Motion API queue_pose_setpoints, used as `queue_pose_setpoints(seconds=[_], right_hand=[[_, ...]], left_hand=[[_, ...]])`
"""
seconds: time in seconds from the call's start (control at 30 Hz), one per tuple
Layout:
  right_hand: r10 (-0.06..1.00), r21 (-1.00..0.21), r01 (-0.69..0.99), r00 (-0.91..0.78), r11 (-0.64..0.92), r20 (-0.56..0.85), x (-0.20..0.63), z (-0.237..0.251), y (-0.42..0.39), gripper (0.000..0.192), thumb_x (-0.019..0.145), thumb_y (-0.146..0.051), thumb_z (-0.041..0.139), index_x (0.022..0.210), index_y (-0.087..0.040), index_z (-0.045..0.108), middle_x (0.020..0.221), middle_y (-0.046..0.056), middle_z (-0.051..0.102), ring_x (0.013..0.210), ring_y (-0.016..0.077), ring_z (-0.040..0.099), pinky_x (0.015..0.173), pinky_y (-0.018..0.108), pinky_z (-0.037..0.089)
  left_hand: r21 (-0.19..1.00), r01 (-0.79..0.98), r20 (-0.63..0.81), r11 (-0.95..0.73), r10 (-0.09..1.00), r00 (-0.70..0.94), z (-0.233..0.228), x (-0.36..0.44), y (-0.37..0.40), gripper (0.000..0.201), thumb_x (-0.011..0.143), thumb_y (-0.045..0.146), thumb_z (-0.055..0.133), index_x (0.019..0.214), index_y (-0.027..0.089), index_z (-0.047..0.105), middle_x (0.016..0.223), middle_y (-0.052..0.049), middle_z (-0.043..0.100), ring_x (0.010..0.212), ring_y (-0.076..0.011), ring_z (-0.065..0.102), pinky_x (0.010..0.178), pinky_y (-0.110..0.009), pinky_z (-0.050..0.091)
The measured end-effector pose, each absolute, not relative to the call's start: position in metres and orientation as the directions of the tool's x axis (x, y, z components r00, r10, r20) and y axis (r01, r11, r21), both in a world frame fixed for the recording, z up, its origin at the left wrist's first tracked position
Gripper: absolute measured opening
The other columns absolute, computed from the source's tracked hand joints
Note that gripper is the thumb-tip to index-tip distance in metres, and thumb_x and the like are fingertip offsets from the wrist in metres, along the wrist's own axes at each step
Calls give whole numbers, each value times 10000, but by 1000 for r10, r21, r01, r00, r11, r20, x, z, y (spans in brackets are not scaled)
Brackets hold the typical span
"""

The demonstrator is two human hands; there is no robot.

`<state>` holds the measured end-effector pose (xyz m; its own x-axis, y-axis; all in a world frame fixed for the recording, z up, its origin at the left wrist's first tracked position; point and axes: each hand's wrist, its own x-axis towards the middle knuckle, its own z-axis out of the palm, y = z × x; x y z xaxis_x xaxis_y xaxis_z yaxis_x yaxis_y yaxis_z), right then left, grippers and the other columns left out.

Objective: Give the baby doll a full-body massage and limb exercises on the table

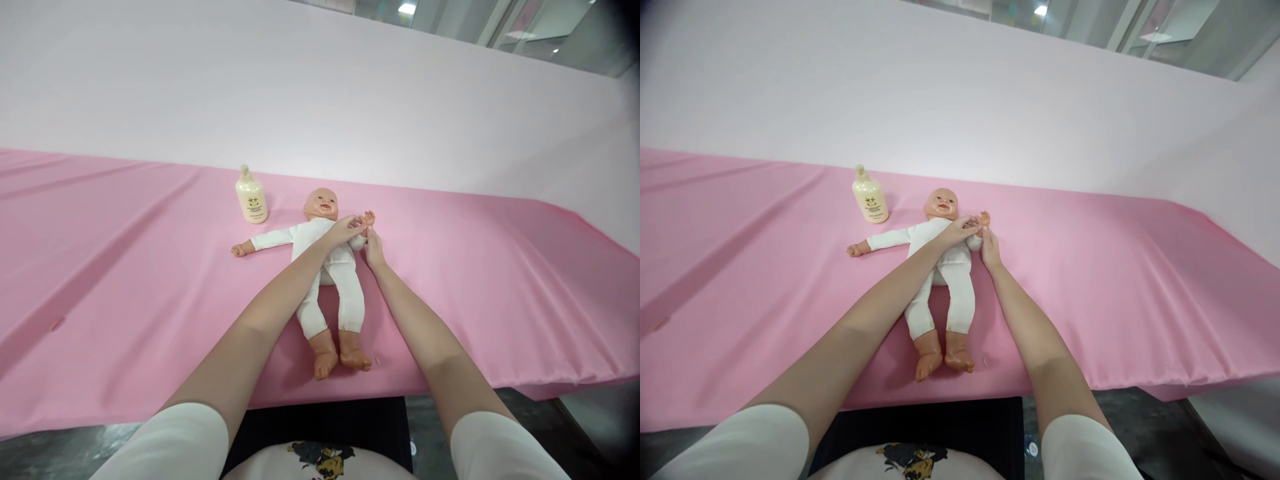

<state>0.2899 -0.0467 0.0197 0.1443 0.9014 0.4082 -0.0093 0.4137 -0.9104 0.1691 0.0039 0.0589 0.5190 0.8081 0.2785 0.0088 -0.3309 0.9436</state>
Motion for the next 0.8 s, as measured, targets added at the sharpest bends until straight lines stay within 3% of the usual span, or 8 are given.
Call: queue_pose_setpoints(seconds=[0.13,0.33,0.5,0.63,0.7,0.8], right_hand=[[901,-916,-8,185,400,392,291,17,-45,687,908,-680,387,1300,-164,613,1209,113,715,1154,242,673,1074,437,499],[866,-885,94,184,455,465,290,17,-46,622,945,-644,339,1294,-199,597,1315,89,655,1282,217,581,1161,419,405],[786,-812,204,209,547,582,287,21,-51,605,978,-571,370,1483,-238,360,1553,89,409,1458,197,367,1250,422,229],[762,-759,340,159,555,628,288,20,-51,671,996,-569,314,1558,-227,186,1564,127,366,1485,225,307,1247,474,208],[730,-693,452,125,561,672,289,18,-49,637,1004,-564,271,1540,-219,250,1543,136,380,1474,233,318,1235,496,233],[695,-617,550,88,563,713,291,16,-46,531,1018,-521,249,1393,-231,488,1468,132,432,1444,225,349,1212,491,290]], left_hand=[[939,40,269,-341,803,532,59,168,3,208,774,245,663,945,140,609,860,2,606,795,-120,553,796,-258,431],[938,43,274,-343,814,511,57,168,8,203,736,206,680,906,142,590,879,-12,613,824,-131,571,841,-281,446],[952,-12,268,-305,817,510,53,171,11,218,718,186,703,895,132,587,915,-37,642,883,-155,611,925,-336,454],[963,-60,255,-263,819,515,52,172,11,234,709,141,728,880,136,568,922,-45,649,888,-156,624,950,-363,455],[963,-82,261,-257,815,518,53,172,10,274,696,97,731,913,132,567,958,-63,657,916,-165,631,959,-370,457],[963,-110,268,-247,816,513,55,171,9,344,702,37,687,1011,125,564,1009,-87,669,975,-178,641,974,-368,455]])
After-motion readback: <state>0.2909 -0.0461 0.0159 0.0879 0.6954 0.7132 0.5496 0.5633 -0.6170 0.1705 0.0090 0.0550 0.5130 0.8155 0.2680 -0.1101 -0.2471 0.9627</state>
